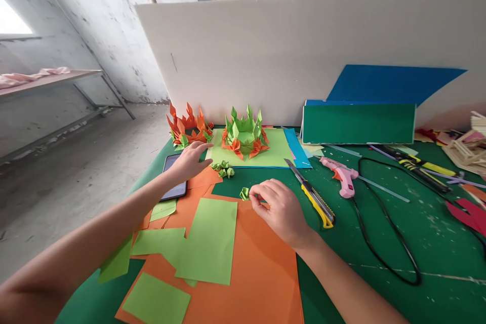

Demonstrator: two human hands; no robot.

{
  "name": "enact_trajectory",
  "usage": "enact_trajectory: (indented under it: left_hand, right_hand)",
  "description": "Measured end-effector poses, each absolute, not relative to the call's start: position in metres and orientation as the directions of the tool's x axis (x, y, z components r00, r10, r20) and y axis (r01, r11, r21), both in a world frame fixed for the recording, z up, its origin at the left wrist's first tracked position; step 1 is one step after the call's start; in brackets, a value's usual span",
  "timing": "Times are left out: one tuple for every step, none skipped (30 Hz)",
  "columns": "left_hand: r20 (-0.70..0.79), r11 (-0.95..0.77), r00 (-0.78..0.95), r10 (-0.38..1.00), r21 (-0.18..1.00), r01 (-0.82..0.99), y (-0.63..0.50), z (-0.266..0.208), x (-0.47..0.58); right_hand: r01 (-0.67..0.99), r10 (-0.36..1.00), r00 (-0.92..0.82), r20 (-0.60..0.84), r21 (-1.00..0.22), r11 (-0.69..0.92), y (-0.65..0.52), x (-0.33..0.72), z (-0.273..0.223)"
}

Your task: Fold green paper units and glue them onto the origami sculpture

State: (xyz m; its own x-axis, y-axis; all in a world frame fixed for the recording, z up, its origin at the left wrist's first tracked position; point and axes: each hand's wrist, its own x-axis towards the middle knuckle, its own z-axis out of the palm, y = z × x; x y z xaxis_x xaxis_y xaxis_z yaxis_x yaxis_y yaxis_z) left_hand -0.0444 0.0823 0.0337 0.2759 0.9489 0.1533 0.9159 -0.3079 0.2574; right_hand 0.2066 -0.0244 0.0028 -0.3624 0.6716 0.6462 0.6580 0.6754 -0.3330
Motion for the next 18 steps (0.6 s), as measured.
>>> enact_trajectory:
  left_hand:
    - [0.142, -0.293, 0.266, 0.953, 0.224, 0.930, 0.089, 0.032, -0.049]
    - [0.136, -0.288, 0.264, 0.955, 0.208, 0.935, 0.094, 0.030, -0.051]
    - [0.135, -0.280, 0.257, 0.957, 0.191, 0.941, 0.097, 0.028, -0.053]
    - [0.133, -0.273, 0.252, 0.959, 0.182, 0.945, 0.099, 0.025, -0.054]
    - [0.130, -0.270, 0.250, 0.960, 0.170, 0.948, 0.101, 0.022, -0.055]
    - [0.125, -0.268, 0.250, 0.960, 0.158, 0.950, 0.103, 0.019, -0.056]
    - [0.117, -0.272, 0.256, 0.959, 0.148, 0.951, 0.104, 0.016, -0.057]
    - [0.109, -0.279, 0.266, 0.958, 0.139, 0.950, 0.106, 0.013, -0.058]
    - [0.103, -0.287, 0.275, 0.956, 0.134, 0.948, 0.107, 0.010, -0.060]
    - [0.102, -0.295, 0.283, 0.954, 0.132, 0.946, 0.109, 0.007, -0.061]
    - [0.107, -0.304, 0.291, 0.951, 0.134, 0.943, 0.111, 0.006, -0.062]
    - [0.116, -0.314, 0.299, 0.947, 0.139, 0.939, 0.112, 0.004, -0.063]
    - [0.128, -0.326, 0.308, 0.943, 0.148, 0.934, 0.112, 0.004, -0.063]
    - [0.145, -0.340, 0.318, 0.937, 0.160, 0.927, 0.112, 0.005, -0.063]
    - [0.164, -0.356, 0.330, 0.930, 0.176, 0.918, 0.112, 0.006, -0.061]
    - [0.182, -0.377, 0.344, 0.921, 0.195, 0.906, 0.111, 0.008, -0.058]
    - [0.200, -0.399, 0.360, 0.911, 0.215, 0.891, 0.110, 0.011, -0.055]
    - [0.211, -0.426, 0.382, 0.900, 0.236, 0.873, 0.108, 0.013, -0.050]
  right_hand:
    - [0.660, 0.676, -0.358, 0.644, -0.338, 0.671, -0.024, 0.207, 0.001]
    - [0.661, 0.681, -0.358, 0.639, -0.342, 0.668, -0.024, 0.207, -0.001]
    - [0.661, 0.687, -0.359, 0.632, -0.348, 0.665, -0.023, 0.207, -0.003]
    - [0.661, 0.692, -0.359, 0.627, -0.352, 0.663, -0.023, 0.207, -0.005]
    - [0.662, 0.696, -0.357, 0.623, -0.357, 0.659, -0.022, 0.207, -0.007]
    - [0.664, 0.700, -0.351, 0.621, -0.362, 0.654, -0.022, 0.207, -0.008]
    - [0.667, 0.703, -0.343, 0.624, -0.366, 0.650, -0.021, 0.207, -0.009]
    - [0.669, 0.704, -0.332, 0.628, -0.369, 0.645, -0.021, 0.208, -0.010]
    - [0.670, 0.705, -0.323, 0.631, -0.373, 0.641, -0.020, 0.209, -0.010]
    - [0.672, 0.708, -0.315, 0.632, -0.379, 0.637, -0.020, 0.209, -0.010]
    - [0.673, 0.712, -0.308, 0.631, -0.385, 0.632, -0.020, 0.210, -0.010]
    - [0.673, 0.717, -0.303, 0.628, -0.392, 0.627, -0.020, 0.210, -0.010]
    - [0.673, 0.721, -0.299, 0.625, -0.398, 0.623, -0.020, 0.211, -0.010]
    - [0.672, 0.725, -0.295, 0.622, -0.404, 0.620, -0.019, 0.211, -0.010]
    - [0.671, 0.728, -0.291, 0.620, -0.411, 0.618, -0.019, 0.212, -0.010]
    - [0.668, 0.732, -0.285, 0.619, -0.419, 0.615, -0.019, 0.212, -0.009]
    - [0.662, 0.736, -0.278, 0.618, -0.432, 0.613, -0.018, 0.213, -0.009]
    - [0.655, 0.741, -0.267, 0.616, -0.448, 0.608, -0.018, 0.213, -0.008]
